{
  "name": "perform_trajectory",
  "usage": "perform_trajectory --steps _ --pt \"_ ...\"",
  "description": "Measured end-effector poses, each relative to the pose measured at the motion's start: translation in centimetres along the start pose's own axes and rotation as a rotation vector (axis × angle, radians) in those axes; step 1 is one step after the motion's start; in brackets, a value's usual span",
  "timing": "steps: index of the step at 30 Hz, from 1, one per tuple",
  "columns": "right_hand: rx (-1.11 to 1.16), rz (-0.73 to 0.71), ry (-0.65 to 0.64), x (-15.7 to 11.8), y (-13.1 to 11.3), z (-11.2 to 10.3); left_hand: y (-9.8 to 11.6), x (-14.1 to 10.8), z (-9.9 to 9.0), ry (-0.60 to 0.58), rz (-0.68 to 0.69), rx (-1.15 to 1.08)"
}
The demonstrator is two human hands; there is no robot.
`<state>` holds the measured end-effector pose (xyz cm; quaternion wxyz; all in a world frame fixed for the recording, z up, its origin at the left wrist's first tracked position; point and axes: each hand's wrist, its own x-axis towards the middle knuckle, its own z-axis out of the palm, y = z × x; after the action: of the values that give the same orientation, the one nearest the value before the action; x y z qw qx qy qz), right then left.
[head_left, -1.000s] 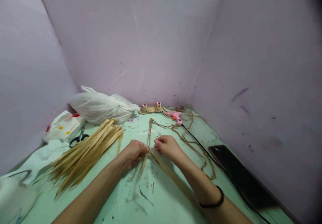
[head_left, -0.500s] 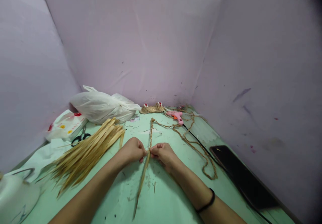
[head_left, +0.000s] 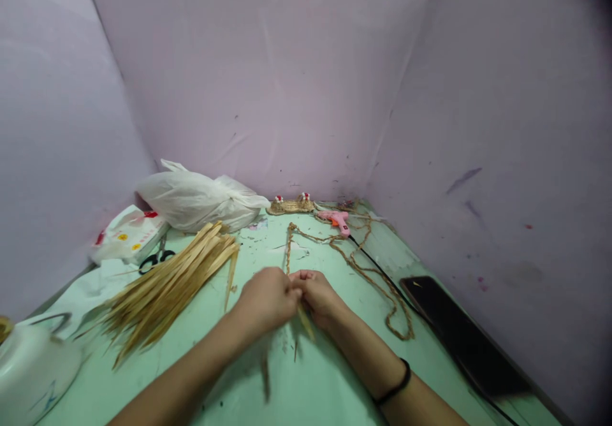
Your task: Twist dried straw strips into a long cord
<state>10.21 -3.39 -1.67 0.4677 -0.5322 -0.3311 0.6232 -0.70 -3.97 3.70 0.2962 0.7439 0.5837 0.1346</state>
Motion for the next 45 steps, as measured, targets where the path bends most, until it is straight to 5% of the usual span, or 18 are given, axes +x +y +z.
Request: perform_trajectory --steps 3,9,13,18,23,28,38,41,45 --pt "0.007 0.014 -0.074 -0.4 -0.4 -0.4 -1.3 1.5 -1.1 0.044 -0.077 -0.229" --pt "-0.078 -0.004 -0.166 -0.4 -0.9 -0.9 -2.9 3.1 0.8 -0.401 -0.268 -0.816" --pt "-0.312 -0.132 -0.156 0.7 -0.1 -1.8 -2.9 3.4 1.5 -0.389 -0.286 -0.744" --pt "-0.827 -0.441 0.002 0.5 0.4 -2.3 -2.4 3.1 2.1 -0.169 -0.316 -0.473" --pt "-1.091 -0.465 0.151 -1.4 -1.1 -1.5 -3.3 3.5 3.2 -0.039 -0.147 -0.521" --pt "-1.022 -0.263 0.222 -2.8 -1.1 -0.5 -2.2 2.7 2.7 -0.049 -0.265 -0.566" --pt "-1.061 -0.491 0.211 -4.3 2.1 0.6 -3.0 2.6 2.0 -0.235 -0.185 -0.644" --pt "-1.066 -0.485 0.176 -4.5 1.6 0.2 -3.0 2.8 1.7 -0.237 -0.205 -0.664" --pt "-0.866 -0.462 0.339 -3.4 -0.3 -1.1 -2.9 2.9 0.9 -0.27 -0.187 -0.708"
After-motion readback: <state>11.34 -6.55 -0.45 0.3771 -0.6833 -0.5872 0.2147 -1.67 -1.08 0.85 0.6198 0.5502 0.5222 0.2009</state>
